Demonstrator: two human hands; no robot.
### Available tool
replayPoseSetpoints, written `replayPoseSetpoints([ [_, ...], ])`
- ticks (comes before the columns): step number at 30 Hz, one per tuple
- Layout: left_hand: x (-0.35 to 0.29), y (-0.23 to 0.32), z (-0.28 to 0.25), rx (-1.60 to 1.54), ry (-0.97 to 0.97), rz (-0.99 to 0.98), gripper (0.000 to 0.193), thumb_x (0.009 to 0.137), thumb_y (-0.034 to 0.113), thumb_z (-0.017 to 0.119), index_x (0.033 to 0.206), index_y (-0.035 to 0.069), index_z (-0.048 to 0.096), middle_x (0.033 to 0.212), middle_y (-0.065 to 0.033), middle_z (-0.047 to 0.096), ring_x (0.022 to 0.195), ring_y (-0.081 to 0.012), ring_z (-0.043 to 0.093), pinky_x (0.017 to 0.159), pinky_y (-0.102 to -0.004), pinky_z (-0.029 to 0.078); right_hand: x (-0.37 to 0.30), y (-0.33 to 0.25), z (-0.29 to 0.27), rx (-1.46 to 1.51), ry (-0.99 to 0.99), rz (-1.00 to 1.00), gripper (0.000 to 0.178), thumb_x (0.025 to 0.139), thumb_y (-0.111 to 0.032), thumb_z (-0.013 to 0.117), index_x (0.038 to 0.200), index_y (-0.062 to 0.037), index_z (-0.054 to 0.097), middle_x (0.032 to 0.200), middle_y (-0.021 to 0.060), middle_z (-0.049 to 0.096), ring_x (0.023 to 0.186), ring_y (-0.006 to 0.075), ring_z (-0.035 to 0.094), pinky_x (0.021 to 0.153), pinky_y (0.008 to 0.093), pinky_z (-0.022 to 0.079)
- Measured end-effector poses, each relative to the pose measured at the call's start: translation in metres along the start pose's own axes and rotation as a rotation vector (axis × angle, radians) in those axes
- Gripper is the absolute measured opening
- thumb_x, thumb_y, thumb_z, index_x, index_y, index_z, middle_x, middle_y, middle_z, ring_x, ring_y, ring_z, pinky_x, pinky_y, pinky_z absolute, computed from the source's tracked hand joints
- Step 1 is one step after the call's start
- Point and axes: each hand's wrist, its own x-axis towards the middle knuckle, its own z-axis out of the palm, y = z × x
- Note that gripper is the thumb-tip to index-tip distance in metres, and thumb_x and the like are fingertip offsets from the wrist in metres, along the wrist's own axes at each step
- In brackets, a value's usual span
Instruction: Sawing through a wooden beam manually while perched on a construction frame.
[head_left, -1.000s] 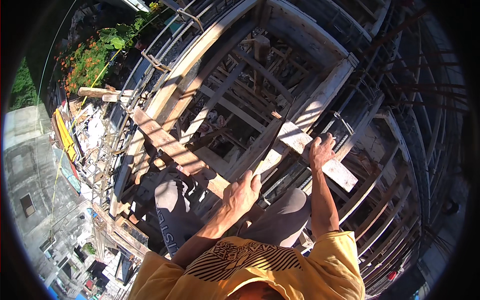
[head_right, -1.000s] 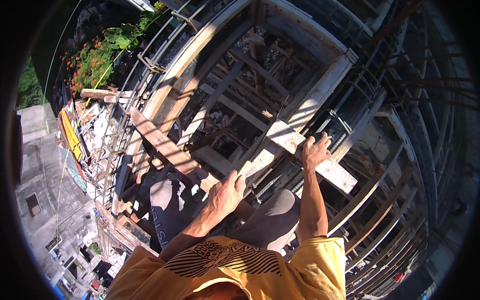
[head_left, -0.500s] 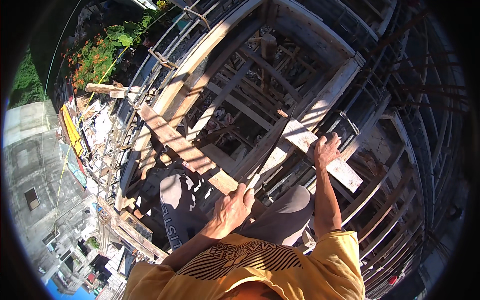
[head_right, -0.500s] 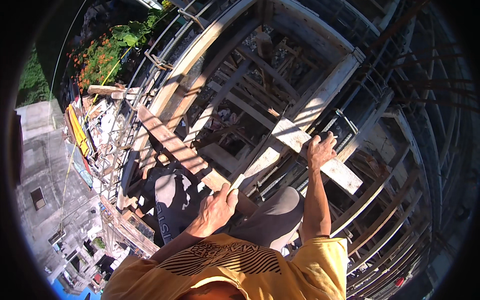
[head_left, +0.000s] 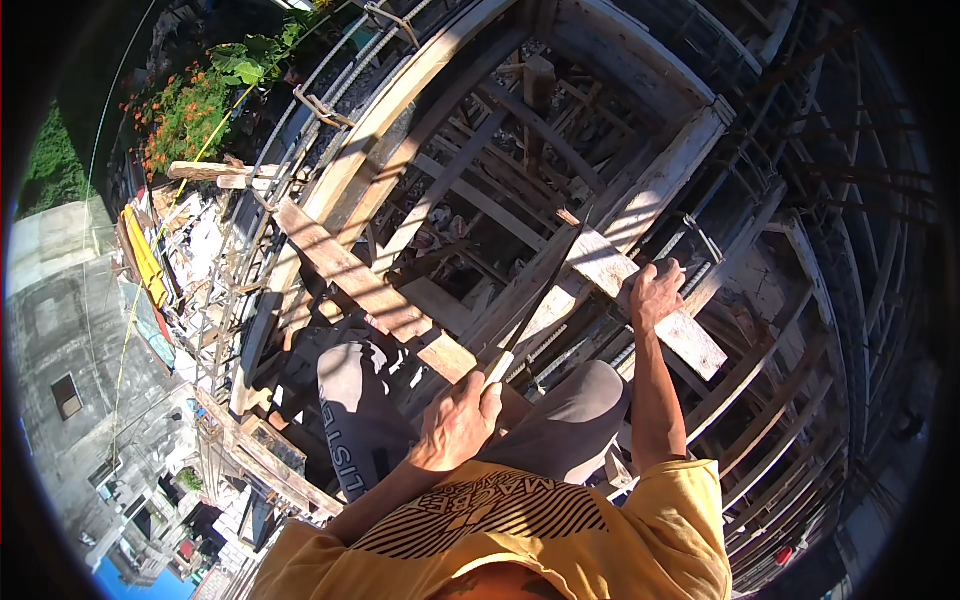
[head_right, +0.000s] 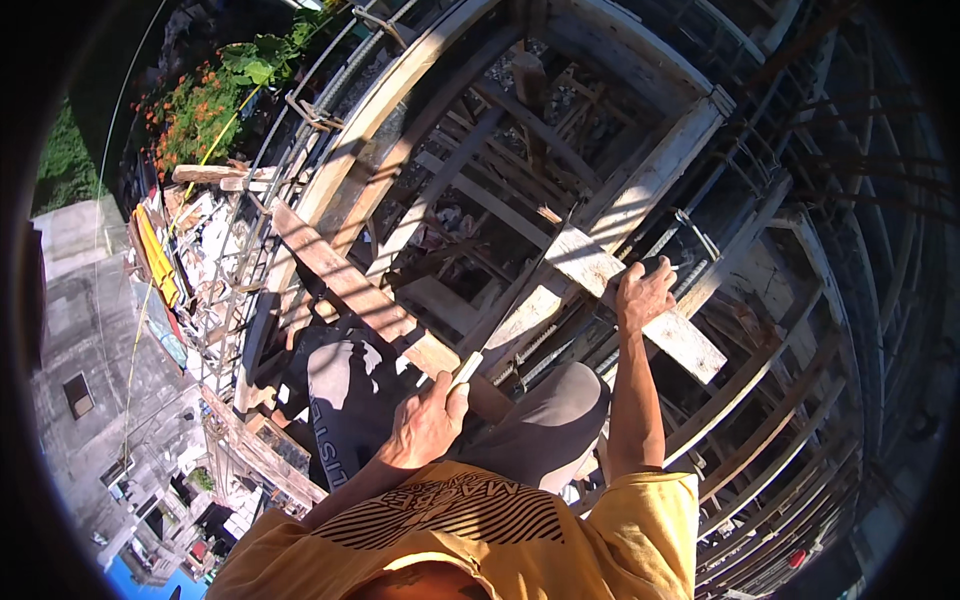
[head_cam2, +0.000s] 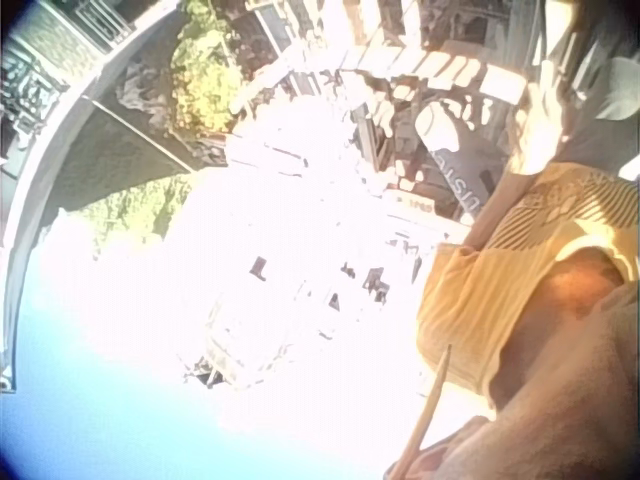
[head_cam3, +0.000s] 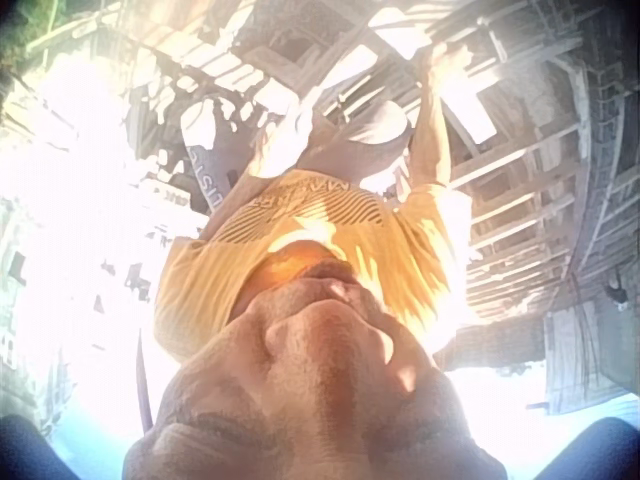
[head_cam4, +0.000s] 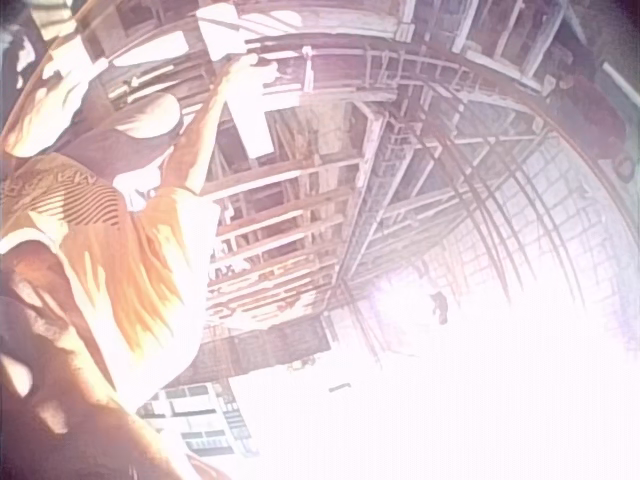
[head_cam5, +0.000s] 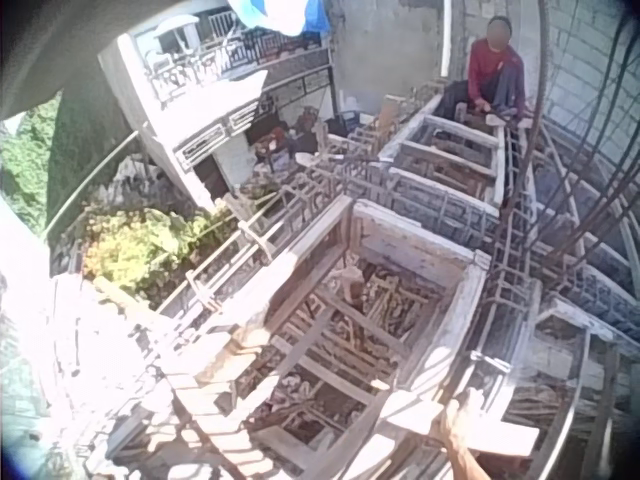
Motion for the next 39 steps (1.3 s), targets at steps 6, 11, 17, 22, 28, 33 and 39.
replayPoseSetpoints([
  [6, 0.009, 0.003, 0.007, 0.018, -0.008, -0.03, 0.022, 0.099, 0.027, 0.056, 0.101, 0.005, 0.054, 0.067, -0.0221, 0.064, 0.06, -0.0417, 0.064, 0.05, -0.0481, 0.051, -0.007, -0.016, 0.005, 0.002, -0.044, 0.071, 0.049, 0.094, -0.035, 0.049, 0.134, -0.0064, 0.051, 0.127, 0.0197, 0.055, 0.114, 0.0372, 0.056, 0.098, 0.0519, 0.036],
  [11, 0.024, -0.002, -0.051, 0.005, -0.213, -0.008, 0.041, 0.102, 0.03, 0.051, 0.133, 0.003, 0.053, 0.089, -0.0217, 0.069, 0.067, -0.0412, 0.067, 0.055, -0.0458, 0.054, 0.0, 0.011, 0.006, -0.052, 0.039, 0.069, 0.049, 0.093, -0.034, 0.051, 0.132, -0.0052, 0.052, 0.123, 0.0179, 0.057, 0.113, 0.0346, 0.057, 0.096, 0.0507, 0.037],
  [17, 0.011, -0.007, -0.055, -0.054, -0.11, 0.175, 0.041, 0.1, 0.028, 0.056, 0.134, 0.005, 0.054, 0.076, -0.0253, 0.065, 0.064, -0.0407, 0.066, 0.052, -0.0478, 0.053, -0.002, -0.003, 0.01, -0.037, 0.023, 0.065, 0.048, 0.093, -0.033, 0.051, 0.132, -0.0054, 0.053, 0.122, 0.0187, 0.057, 0.111, 0.0343, 0.058, 0.096, 0.0502, 0.036],
  [22, 0.056, 0.03, -0.055, -0.089, -0.313, -0.146, 0.028, 0.098, 0.024, 0.055, 0.119, 0.006, 0.057, 0.079, -0.0237, 0.066, 0.071, -0.0429, 0.067, 0.059, -0.0495, 0.055, -0.001, 0.006, 0.004, -0.003, 0.013, 0.107, 0.046, 0.094, -0.032, 0.049, 0.132, -0.0073, 0.052, 0.127, 0.017, 0.056, 0.117, 0.0347, 0.055, 0.1, 0.0531, 0.034],
  [28, 0.198, 0.033, 0.044, -0.099, -0.063, 0.162, 0.033, 0.101, 0.033, 0.038, 0.11, 0.006, 0.055, 0.082, -0.0284, 0.063, 0.076, -0.0482, 0.064, 0.071, -0.0576, 0.051, -0.014, -0.029, 0.015, -0.041, -0.017, 0.027, 0.045, 0.093, -0.031, 0.051, 0.131, -0.0063, 0.053, 0.124, 0.016, 0.056, 0.116, 0.0321, 0.055, 0.099, 0.0521, 0.034],
  [33, 0.105, 0.026, 0.017, -0.168, -0.122, 0.094, 0.024, 0.098, 0.023, 0.053, 0.113, 0.005, 0.057, 0.087, -0.0261, 0.065, 0.067, -0.043, 0.065, 0.056, -0.0528, 0.052, 0.001, 0.012, 0.004, -0.066, 0.024, 0.14, 0.045, 0.094, -0.032, 0.049, 0.131, -0.0065, 0.053, 0.126, 0.018, 0.056, 0.114, 0.0344, 0.057, 0.097, 0.0511, 0.038],
  [39, 0.071, 0.026, -0.035, -0.083, -0.243, -0.099, 0.021, 0.098, 0.03, 0.051, 0.108, 0.012, 0.055, 0.068, -0.0203, 0.064, 0.065, -0.0445, 0.065, 0.057, -0.055, 0.052, -0.004, -0.007, -0.005, -0.036, -0.059, 0.123, 0.048, 0.094, -0.032, 0.05, 0.135, -0.0077, 0.049, 0.126, 0.0181, 0.055, 0.113, 0.0347, 0.057, 0.098, 0.0505, 0.037],
])
